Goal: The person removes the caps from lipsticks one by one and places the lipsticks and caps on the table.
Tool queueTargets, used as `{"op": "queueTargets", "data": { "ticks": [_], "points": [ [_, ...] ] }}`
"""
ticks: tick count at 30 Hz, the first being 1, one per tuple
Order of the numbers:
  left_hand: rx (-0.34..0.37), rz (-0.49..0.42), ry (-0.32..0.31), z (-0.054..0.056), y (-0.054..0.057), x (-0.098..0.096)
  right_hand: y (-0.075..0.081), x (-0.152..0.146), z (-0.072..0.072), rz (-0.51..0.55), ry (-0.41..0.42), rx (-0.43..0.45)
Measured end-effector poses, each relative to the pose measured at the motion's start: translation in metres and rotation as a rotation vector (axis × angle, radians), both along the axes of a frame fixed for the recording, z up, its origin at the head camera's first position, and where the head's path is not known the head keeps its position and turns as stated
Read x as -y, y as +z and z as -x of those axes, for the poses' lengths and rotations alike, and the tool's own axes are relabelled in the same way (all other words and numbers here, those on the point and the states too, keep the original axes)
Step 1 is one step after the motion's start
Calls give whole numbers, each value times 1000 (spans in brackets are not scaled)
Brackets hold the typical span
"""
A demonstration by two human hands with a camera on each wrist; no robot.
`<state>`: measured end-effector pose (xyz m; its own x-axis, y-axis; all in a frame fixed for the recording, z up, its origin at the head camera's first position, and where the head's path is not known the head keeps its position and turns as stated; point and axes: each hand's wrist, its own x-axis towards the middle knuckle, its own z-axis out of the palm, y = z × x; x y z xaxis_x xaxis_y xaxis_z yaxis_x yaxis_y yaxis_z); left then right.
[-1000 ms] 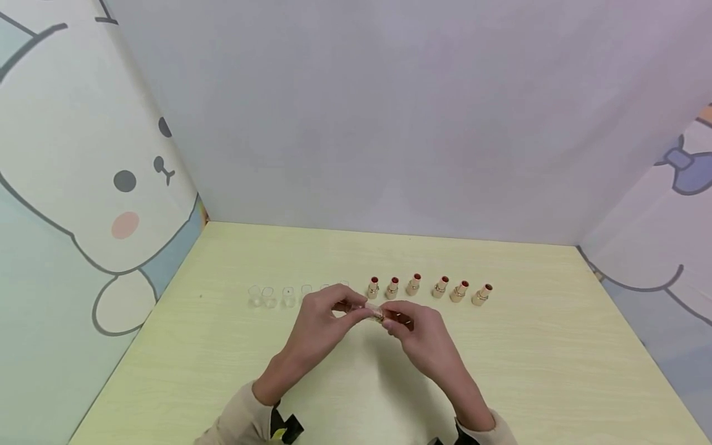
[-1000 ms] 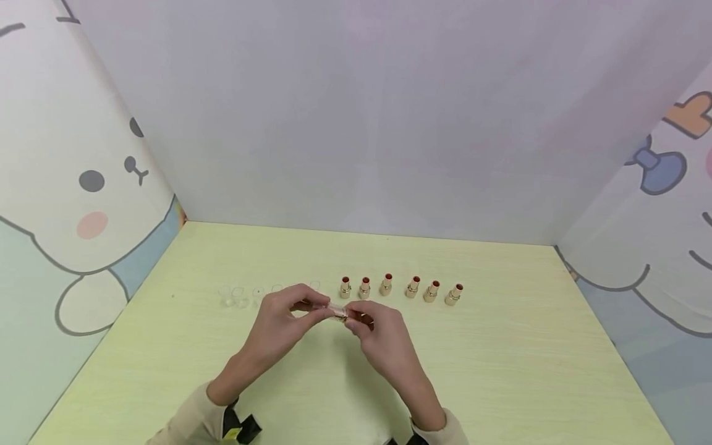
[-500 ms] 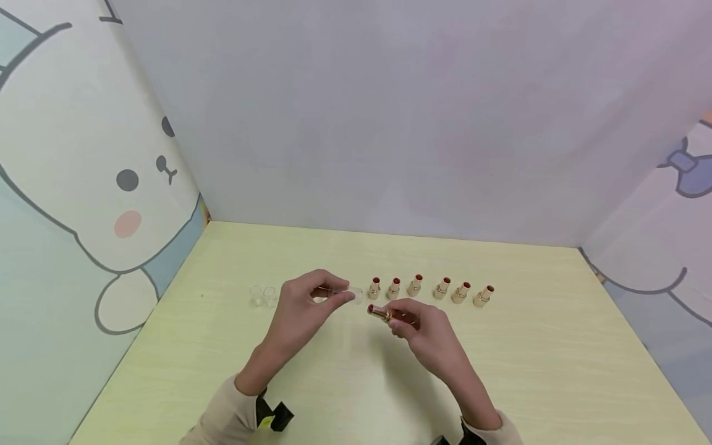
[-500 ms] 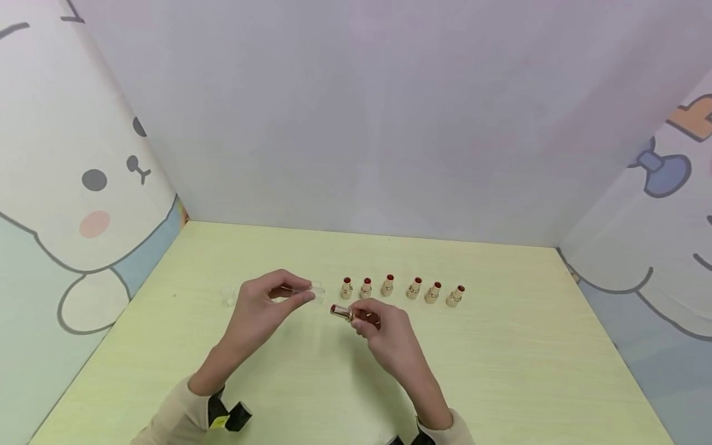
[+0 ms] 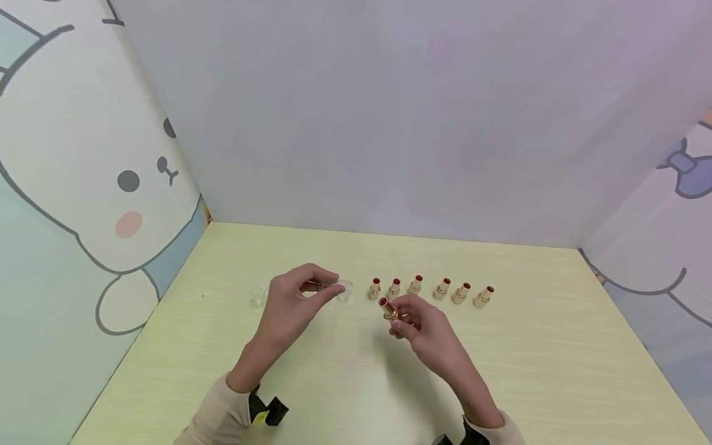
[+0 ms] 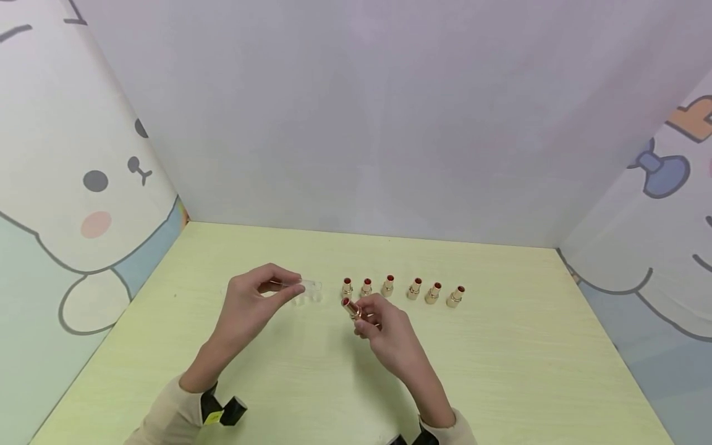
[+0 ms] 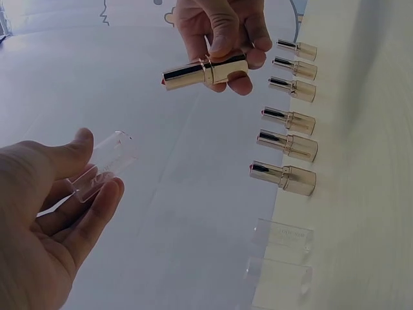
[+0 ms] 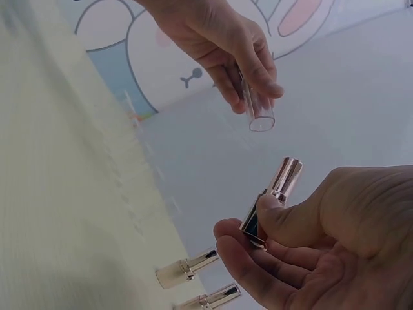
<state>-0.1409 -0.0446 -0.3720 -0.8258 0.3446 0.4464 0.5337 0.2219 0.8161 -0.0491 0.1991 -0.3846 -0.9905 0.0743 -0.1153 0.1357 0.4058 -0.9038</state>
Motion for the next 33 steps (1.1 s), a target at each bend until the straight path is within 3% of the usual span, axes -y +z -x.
{"op": "queueTargets", "data": {
  "ticks": [12, 23, 33],
  "points": [
    [-51, 0, 32, 8, 4, 11, 3, -9, -3, 23, 7, -29],
    [-96, 10, 75, 16, 7, 22, 7, -26, -2, -81, -52, -24],
    [-136, 49, 153, 22, 12, 35, 13, -46, -4, -141, -97, -17]
  ]
}}
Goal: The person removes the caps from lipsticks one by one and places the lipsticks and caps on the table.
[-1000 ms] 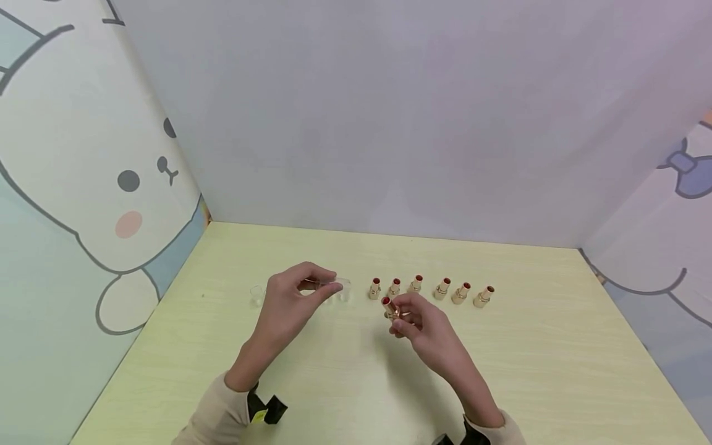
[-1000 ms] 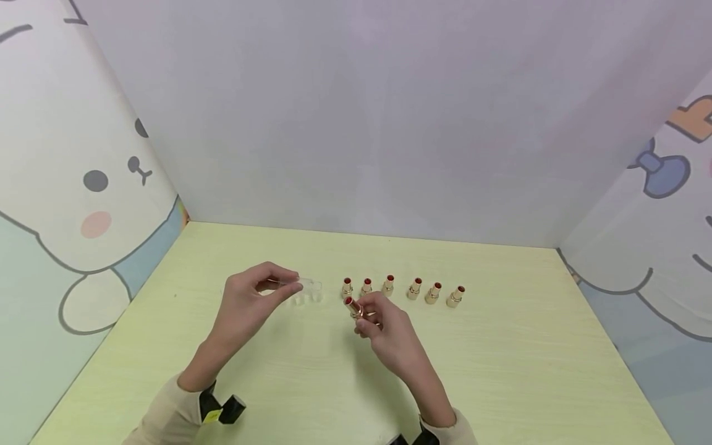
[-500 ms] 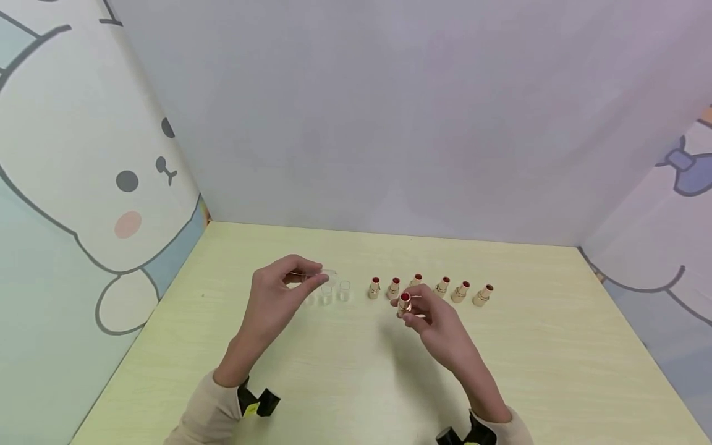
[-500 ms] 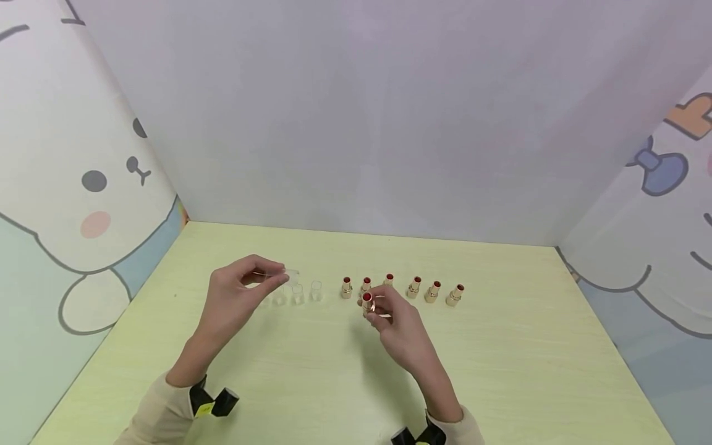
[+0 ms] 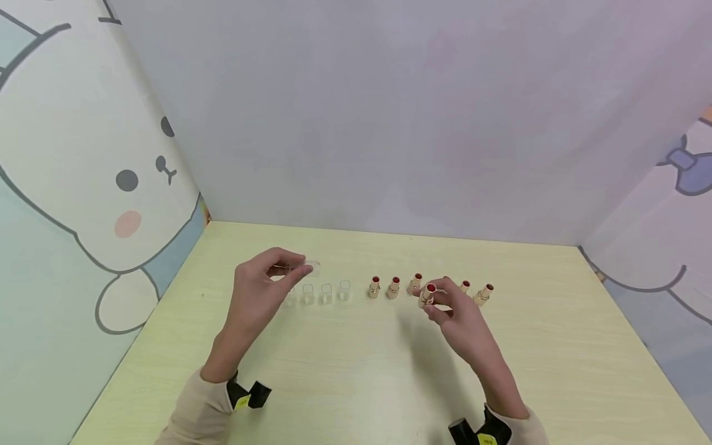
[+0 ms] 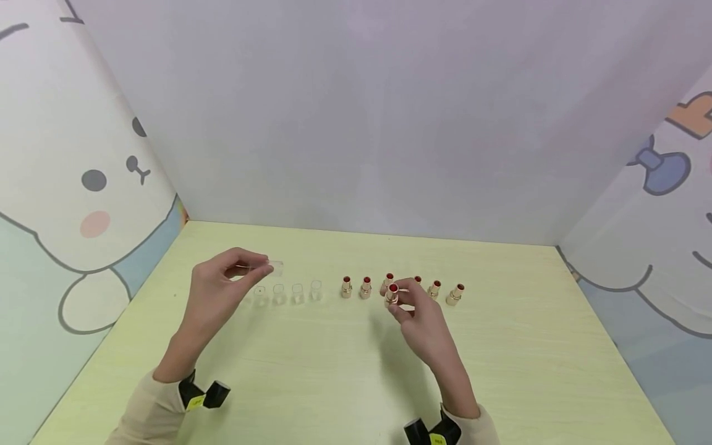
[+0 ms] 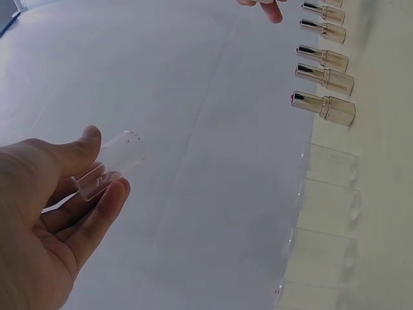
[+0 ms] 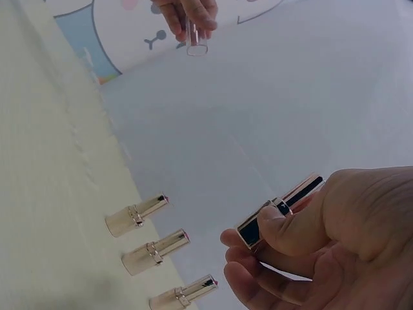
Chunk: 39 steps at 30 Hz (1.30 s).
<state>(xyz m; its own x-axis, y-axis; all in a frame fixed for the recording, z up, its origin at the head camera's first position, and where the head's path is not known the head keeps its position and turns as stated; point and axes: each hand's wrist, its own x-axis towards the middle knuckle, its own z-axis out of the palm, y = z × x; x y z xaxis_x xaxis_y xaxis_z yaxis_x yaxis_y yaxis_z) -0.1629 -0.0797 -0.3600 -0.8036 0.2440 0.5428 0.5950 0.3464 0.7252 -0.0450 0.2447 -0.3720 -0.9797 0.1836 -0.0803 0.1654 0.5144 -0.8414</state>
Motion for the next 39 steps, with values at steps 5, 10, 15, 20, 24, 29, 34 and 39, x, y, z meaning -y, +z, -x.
{"op": "queueTargets", "data": {
  "ticks": [5, 10, 15, 20, 24, 29, 34, 39],
  "points": [
    [-4, -14, 22, 2, 2, 6, 2, -11, -1, -30, -28, -3],
    [2, -26, 51, 4, 5, 13, 3, -25, -3, -69, -80, 9],
    [4, 5, 98, 8, 9, 23, 3, -41, -6, -119, -131, 13],
    [-13, 49, 159, 13, 11, 37, 3, -55, -8, -133, -169, -11],
    [-49, 91, 213, 18, 12, 48, 2, -66, -9, -116, -209, -23],
    [-68, 134, 267, 21, 14, 61, -2, -79, -12, -87, -255, -65],
    [-58, 171, 308, 25, 13, 72, -6, -90, -13, -75, -308, -64],
    [-61, 208, 339, 33, 7, 84, -7, -97, -13, -76, -390, -10]
  ]
}}
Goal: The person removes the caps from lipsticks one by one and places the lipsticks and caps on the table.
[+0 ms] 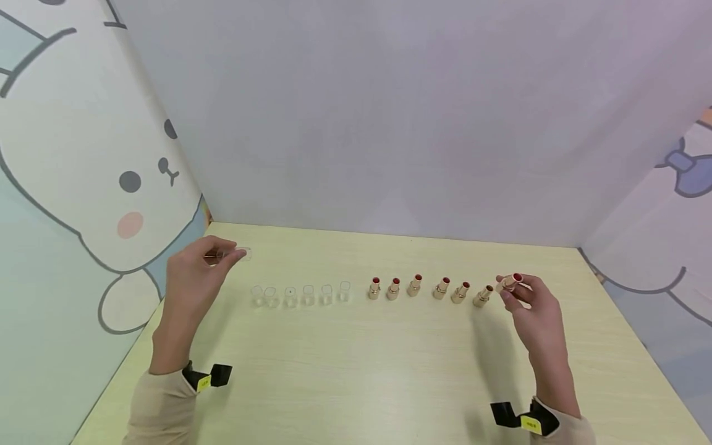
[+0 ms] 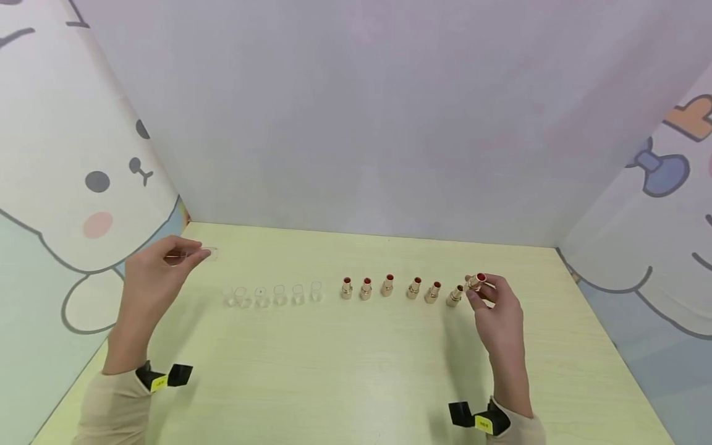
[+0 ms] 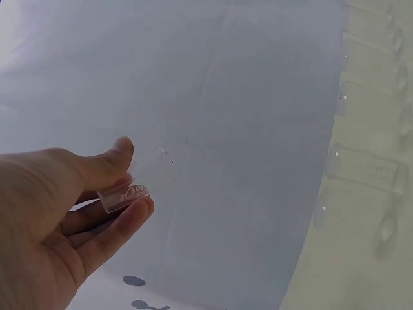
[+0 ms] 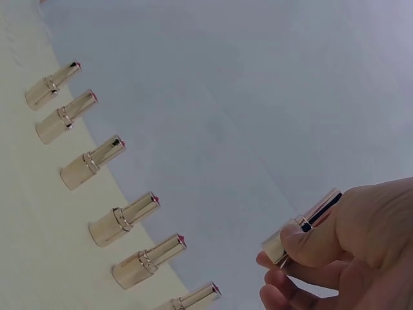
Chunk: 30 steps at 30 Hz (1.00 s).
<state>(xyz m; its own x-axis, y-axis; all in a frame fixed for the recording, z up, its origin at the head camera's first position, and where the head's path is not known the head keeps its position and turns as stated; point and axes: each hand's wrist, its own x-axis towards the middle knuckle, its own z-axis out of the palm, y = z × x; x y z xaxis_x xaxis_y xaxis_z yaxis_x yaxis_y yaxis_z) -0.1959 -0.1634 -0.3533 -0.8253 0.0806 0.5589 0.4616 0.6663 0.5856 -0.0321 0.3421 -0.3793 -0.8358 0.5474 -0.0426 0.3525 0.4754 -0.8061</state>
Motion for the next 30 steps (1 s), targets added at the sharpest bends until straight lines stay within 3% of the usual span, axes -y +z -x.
{"op": "queueTargets", "data": {
  "ticks": [6, 13, 20, 27, 30],
  "points": [
    [46, 77, 47, 5, -6, 12, -2, -8, -2, -11, -99, 14],
    [151, 173, 51, 11, -13, 27, -8, -18, -3, 1, -163, 47],
    [285, 335, -34, 22, -26, 37, -17, -24, -3, -19, -190, 76],
    [444, 388, -88, 27, -36, 35, -27, -29, -1, -12, -180, 105],
    [462, 406, -114, 29, -42, 34, -33, -32, 0, -7, -167, 116]
  ]
}}
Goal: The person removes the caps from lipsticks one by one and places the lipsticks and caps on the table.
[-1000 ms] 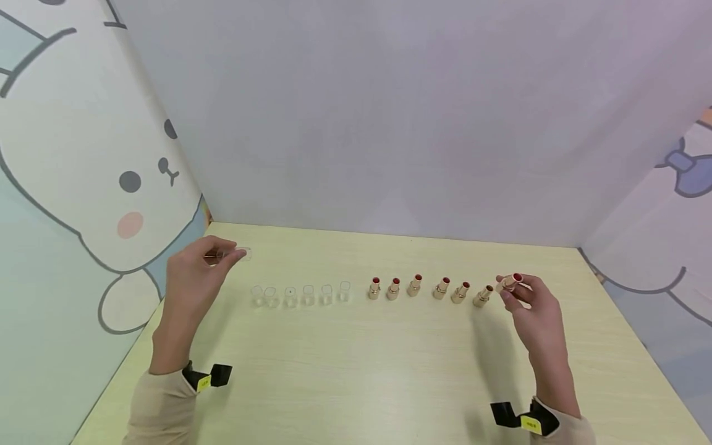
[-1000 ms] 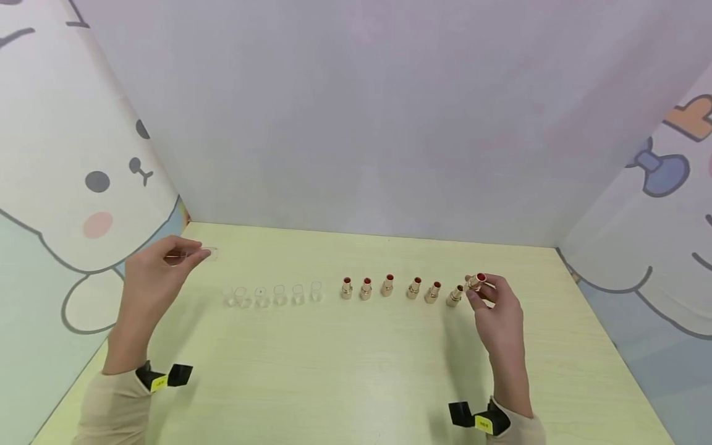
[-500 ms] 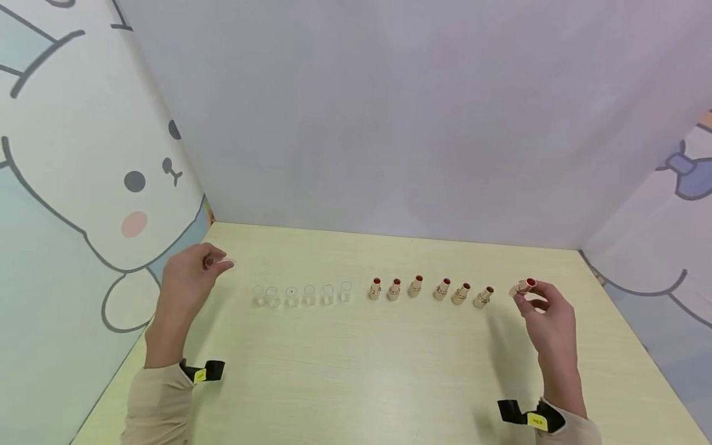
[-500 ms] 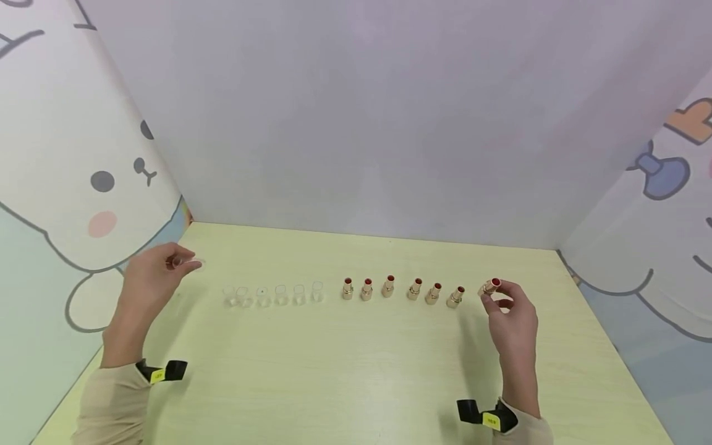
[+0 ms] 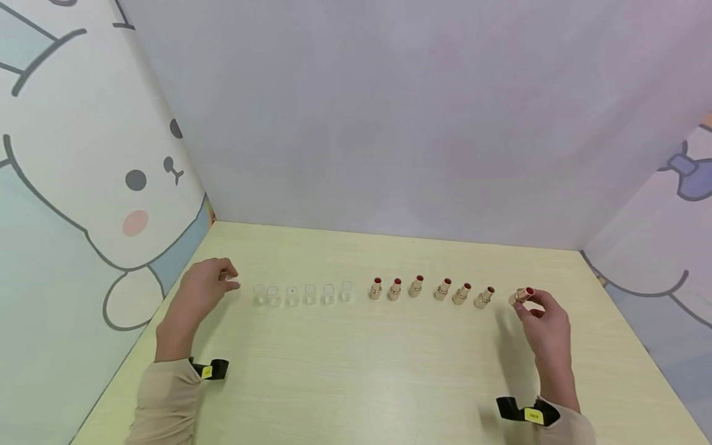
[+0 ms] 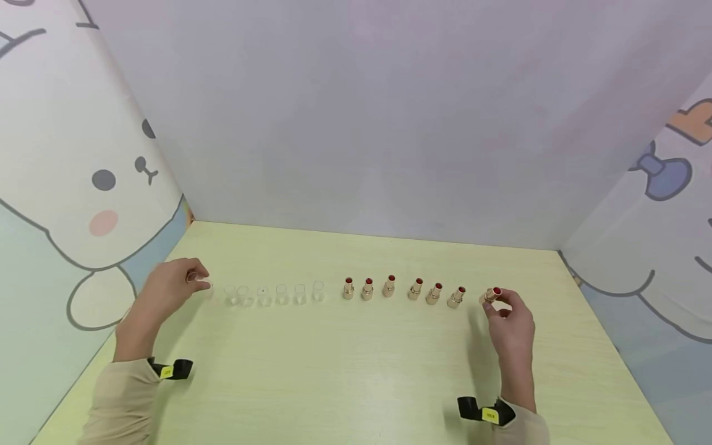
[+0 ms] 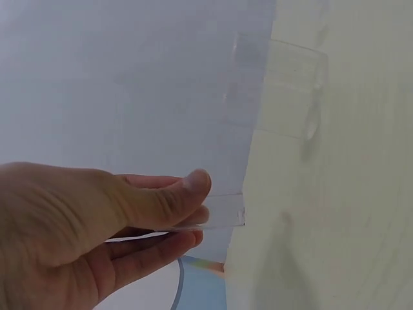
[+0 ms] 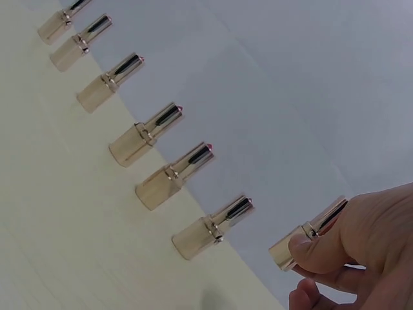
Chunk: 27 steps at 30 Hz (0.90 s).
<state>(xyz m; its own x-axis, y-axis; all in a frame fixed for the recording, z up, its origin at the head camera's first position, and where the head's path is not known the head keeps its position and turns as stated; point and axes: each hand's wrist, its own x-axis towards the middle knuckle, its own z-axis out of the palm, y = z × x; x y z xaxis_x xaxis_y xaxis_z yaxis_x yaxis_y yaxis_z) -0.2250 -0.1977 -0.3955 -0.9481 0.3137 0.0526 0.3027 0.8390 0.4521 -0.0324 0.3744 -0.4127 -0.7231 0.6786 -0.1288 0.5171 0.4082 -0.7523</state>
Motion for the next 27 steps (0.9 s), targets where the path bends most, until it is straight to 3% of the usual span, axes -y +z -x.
{"op": "queueTargets", "data": {
  "ticks": [14, 27],
  "points": [
    [30, 20, -43, 5, -20, 1, -25, -9, 6, -19, 71, 53],
    [83, 2, -51, 5, -19, -6, -36, -11, 7, 16, 82, 93]
  ]
}}
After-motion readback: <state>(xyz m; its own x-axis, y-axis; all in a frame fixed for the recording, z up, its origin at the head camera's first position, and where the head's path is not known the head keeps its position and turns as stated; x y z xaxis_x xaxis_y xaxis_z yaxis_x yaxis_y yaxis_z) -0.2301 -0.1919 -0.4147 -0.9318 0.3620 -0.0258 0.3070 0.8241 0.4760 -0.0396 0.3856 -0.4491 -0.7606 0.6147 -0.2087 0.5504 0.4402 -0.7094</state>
